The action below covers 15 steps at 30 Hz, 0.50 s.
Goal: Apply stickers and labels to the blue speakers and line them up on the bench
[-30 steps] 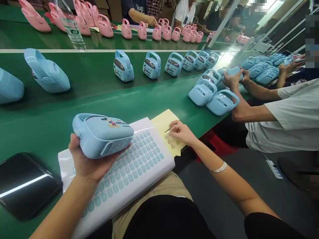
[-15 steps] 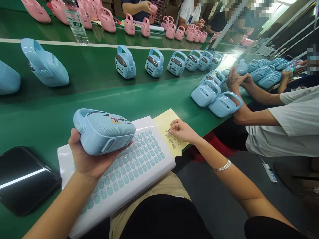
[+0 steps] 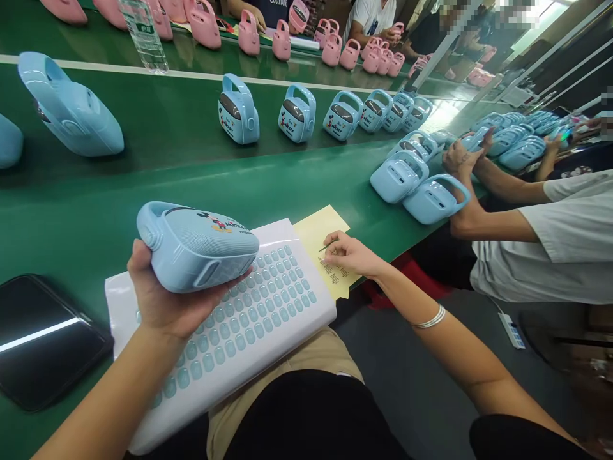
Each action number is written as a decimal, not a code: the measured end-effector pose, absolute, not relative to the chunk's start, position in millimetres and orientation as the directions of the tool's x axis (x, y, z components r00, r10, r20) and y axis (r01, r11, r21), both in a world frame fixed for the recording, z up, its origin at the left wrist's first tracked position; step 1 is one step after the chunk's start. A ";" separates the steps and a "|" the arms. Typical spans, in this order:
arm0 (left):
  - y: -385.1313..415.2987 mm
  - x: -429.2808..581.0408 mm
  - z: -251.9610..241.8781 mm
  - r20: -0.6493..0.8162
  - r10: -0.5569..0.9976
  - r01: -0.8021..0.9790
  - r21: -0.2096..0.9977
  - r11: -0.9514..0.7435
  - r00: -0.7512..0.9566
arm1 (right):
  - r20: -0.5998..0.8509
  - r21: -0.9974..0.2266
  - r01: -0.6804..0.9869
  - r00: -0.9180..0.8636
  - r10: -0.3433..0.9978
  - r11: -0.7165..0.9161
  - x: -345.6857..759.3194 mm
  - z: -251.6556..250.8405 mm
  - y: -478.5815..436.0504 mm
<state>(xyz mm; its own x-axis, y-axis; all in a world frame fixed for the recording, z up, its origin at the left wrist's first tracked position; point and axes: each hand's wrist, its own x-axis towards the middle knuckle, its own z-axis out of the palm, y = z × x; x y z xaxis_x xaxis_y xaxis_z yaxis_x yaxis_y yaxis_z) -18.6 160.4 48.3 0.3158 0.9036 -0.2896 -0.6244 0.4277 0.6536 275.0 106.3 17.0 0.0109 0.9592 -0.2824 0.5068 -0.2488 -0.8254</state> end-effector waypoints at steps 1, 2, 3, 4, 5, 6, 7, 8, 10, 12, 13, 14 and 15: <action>160.3 -18.8 48.0 -0.280 0.906 -0.620 0.662 0.422 0.318 | -0.294 -0.840 0.480 -0.008 0.956 -0.255 276.8 18.7 106.0; 160.1 -19.1 47.7 -0.274 0.907 -0.615 0.668 0.419 0.321 | -0.304 -0.852 0.453 -0.025 0.952 -0.261 279.0 20.2 105.9; 159.8 -19.3 47.4 -0.272 0.907 -0.610 0.673 0.419 0.323 | -0.312 -0.864 0.428 -0.041 0.949 -0.266 281.3 21.7 105.9; 159.5 -19.5 47.0 -0.273 0.906 -0.605 0.677 0.420 0.323 | -0.317 -0.874 0.404 -0.055 0.947 -0.269 283.8 23.2 106.0; 159.1 -19.7 46.5 -0.275 0.906 -0.602 0.679 0.420 0.322 | -0.318 -0.884 0.381 -0.066 0.946 -0.271 286.1 24.9 106.1; 158.5 -20.0 45.8 -0.280 0.906 -0.601 0.679 0.421 0.318 | -0.316 -0.893 0.359 -0.072 0.946 -0.271 287.9 26.9 106.3; 157.9 -20.2 44.9 -0.291 0.904 -0.600 0.677 0.426 0.314 | -0.309 -0.902 0.338 -0.072 0.948 -0.268 288.4 29.4 106.3; 157.2 -20.3 43.9 -0.304 0.901 -0.603 0.670 0.433 0.310 | -0.299 -0.911 0.318 -0.069 0.952 -0.263 287.2 32.4 106.3; 155.7 -20.5 41.9 -0.330 0.888 -0.621 0.635 0.459 0.319 | -0.246 -0.938 0.263 -0.050 0.968 -0.225 276.9 39.9 106.3; 154.3 -20.2 40.5 -0.326 0.878 -0.656 0.583 0.479 0.351 | -0.126 -0.977 0.177 -0.024 0.992 -0.120 254.4 48.6 106.9; 153.7 -19.9 40.1 -0.308 0.876 -0.674 0.560 0.481 0.370 | -0.052 -0.991 0.128 -0.010 0.999 -0.050 239.1 52.8 107.8; 153.2 -19.5 40.1 -0.284 0.879 -0.693 0.541 0.476 0.383 | 0.025 -0.996 0.082 0.004 1.000 0.024 222.0 56.7 109.2; 152.8 -19.1 40.3 -0.255 0.886 -0.713 0.527 0.463 0.387 | 0.093 -0.995 0.046 0.017 0.996 0.092 204.0 60.2 111.3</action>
<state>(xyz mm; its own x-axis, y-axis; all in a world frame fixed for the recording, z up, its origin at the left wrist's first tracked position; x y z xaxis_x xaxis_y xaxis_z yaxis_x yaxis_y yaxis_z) -19.1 152.8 40.3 0.3872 0.8859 -0.2554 -0.7126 0.4634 0.5267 204.0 111.3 60.2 0.0169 0.9955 0.0930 0.0459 0.0921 -0.9947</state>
